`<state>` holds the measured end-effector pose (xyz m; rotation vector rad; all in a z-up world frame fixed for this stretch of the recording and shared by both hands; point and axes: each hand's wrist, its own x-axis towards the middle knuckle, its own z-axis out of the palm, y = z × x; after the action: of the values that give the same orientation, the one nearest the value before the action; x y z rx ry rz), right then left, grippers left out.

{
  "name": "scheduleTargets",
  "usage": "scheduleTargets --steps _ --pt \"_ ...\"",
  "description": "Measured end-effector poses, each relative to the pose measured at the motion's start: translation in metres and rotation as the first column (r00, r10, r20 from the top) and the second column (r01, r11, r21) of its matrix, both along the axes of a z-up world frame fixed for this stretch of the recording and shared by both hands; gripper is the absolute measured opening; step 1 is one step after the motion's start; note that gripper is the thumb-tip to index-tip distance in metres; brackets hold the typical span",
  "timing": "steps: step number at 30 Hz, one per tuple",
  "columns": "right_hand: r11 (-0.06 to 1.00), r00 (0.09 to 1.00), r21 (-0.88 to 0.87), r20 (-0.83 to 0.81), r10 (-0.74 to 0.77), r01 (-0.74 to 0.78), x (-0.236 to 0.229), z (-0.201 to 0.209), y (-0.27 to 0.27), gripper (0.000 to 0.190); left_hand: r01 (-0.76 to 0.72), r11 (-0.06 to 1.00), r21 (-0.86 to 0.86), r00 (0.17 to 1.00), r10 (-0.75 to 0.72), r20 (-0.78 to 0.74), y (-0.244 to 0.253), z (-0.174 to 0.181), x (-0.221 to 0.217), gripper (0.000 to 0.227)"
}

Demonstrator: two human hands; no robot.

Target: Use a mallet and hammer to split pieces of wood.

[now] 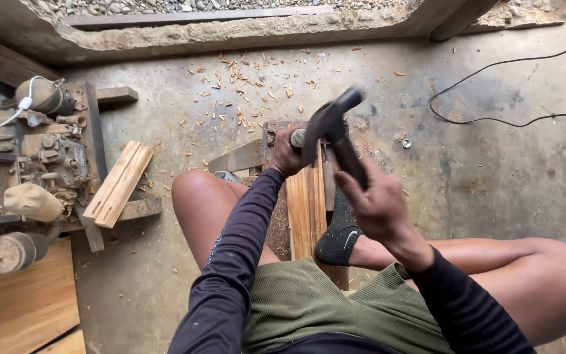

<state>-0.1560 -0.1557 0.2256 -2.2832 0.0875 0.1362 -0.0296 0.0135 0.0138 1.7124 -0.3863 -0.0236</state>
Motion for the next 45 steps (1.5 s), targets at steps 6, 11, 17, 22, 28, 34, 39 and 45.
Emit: scheduleTargets --steps 6,11,17,22,28,34,39,45 --pt "0.83 0.831 0.535 0.526 -0.18 -0.159 -0.005 0.065 0.024 0.053 0.009 1.0 -0.019 1.0 -0.009 0.011 -0.011 0.005 -0.004 0.021" --pt "0.981 0.967 -0.185 0.229 0.106 -0.064 0.016 -0.061 -0.007 0.039 0.007 0.998 -0.059 0.993 0.0 0.121 -0.008 0.02 -0.004 0.035" --pt "0.968 0.99 0.25 0.12 -0.069 0.037 0.0 0.026 0.002 0.035 -0.028 0.999 0.027 0.998 0.027 0.053 -0.009 0.003 -0.002 0.022" --pt "0.832 0.781 0.5 0.608 -0.138 -0.242 -0.002 -0.006 0.007 0.05 -0.001 1.0 -0.025 0.999 0.002 0.037 -0.011 0.001 -0.002 0.02" --pt "0.985 0.994 -0.17 0.094 0.047 -0.031 -0.002 -0.047 -0.005 0.04 -0.11 0.974 0.199 0.863 -0.006 0.506 -0.011 -0.022 -0.006 0.047" --pt "0.871 0.918 0.492 0.343 -0.201 0.006 -0.031 -0.038 -0.024 0.043 0.066 0.996 -0.064 0.993 -0.059 0.106 -0.011 -0.01 -0.02 0.025" --pt "0.979 0.889 -0.141 0.416 0.193 -0.146 -0.004 -0.081 -0.018 0.038 0.091 0.994 0.055 0.994 -0.093 0.048 -0.01 -0.007 -0.011 0.033" --pt "0.991 0.989 0.082 0.093 -0.115 0.107 -0.013 -0.01 0.003 0.042 0.039 0.998 -0.051 0.984 -0.03 0.174 -0.011 -0.01 -0.014 0.031"
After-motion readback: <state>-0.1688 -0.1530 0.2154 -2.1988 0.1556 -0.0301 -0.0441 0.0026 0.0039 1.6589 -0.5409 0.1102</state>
